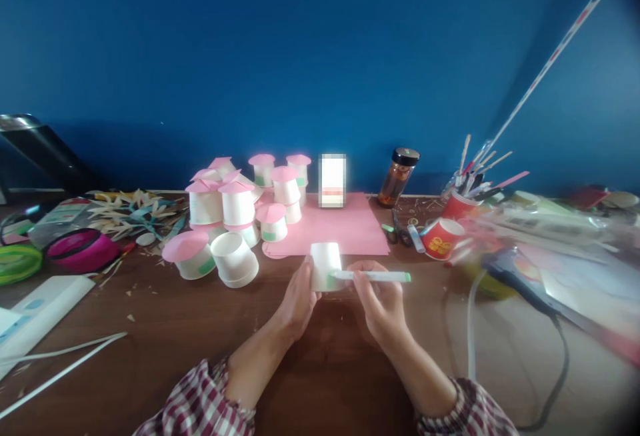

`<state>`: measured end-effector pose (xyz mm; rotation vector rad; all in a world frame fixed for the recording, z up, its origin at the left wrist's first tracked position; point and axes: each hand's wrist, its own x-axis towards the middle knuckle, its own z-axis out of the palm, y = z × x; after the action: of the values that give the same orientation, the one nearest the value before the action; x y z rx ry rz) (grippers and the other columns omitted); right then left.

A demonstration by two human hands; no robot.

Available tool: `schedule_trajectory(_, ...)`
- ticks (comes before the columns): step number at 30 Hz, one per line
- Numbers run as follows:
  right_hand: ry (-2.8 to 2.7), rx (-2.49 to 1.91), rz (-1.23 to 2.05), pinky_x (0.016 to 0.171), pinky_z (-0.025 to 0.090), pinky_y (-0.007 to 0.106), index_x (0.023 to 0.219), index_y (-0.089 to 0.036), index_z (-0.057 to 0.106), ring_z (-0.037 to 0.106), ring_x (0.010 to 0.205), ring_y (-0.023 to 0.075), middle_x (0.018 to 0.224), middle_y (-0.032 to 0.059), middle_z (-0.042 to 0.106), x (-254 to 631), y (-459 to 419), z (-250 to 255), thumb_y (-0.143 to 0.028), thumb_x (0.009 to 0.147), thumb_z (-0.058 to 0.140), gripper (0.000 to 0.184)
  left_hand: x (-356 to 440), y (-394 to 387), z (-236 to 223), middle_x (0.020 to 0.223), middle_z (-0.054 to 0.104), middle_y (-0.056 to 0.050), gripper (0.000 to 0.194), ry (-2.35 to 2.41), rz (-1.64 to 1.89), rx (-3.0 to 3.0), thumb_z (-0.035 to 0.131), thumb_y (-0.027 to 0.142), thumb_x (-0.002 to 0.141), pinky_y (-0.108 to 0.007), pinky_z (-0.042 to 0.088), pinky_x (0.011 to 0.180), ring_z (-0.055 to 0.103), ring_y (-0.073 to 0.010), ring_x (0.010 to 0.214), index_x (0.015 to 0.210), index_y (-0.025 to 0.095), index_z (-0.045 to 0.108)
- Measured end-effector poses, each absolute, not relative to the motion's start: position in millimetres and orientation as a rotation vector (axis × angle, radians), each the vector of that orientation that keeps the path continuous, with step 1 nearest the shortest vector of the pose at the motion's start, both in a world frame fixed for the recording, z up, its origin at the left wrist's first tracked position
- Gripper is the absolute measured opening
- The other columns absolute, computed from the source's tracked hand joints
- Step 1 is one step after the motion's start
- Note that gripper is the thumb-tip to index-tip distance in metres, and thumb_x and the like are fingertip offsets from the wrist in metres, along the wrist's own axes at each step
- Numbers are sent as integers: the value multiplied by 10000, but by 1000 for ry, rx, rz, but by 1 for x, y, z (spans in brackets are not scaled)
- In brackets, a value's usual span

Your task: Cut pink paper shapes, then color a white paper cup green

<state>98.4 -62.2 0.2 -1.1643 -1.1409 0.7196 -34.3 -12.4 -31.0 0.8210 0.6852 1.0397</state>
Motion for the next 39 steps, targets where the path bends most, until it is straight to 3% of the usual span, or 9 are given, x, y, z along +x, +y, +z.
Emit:
schedule_trajectory(21, -1176, -1165, 710, 479, 402, 218, 810, -175, 612, 511, 531, 120, 620, 6, 596, 99, -62, 0, -297, 869, 554, 147, -33, -12, -29, 880, 577, -64, 323, 677, 1061, 795, 447, 498, 866, -309, 432, 745, 529, -211, 854, 927, 202, 560)
schedule_trajectory(31, -1217, -1174, 724, 483, 405, 214, 777, -176, 606, 503, 523, 115, 595, -5, 582, 100, -63, 2, -271, 865, 550, 142, -35, -13, -30, 926, 578, -68, 340, 664, 1070, 847, 452, 497, 865, -298, 422, 698, 521, -202, 857, 986, 192, 544)
schedule_trajectory(39, -1229, -1192, 745, 479, 396, 213, 759, -170, 602, 494, 523, 113, 594, -4, 574, 101, -64, 2, -258, 859, 551, 142, -33, -11, -29, 817, 545, -33, 305, 709, 1080, 773, 476, 494, 853, -281, 422, 672, 510, -170, 769, 903, 199, 539)
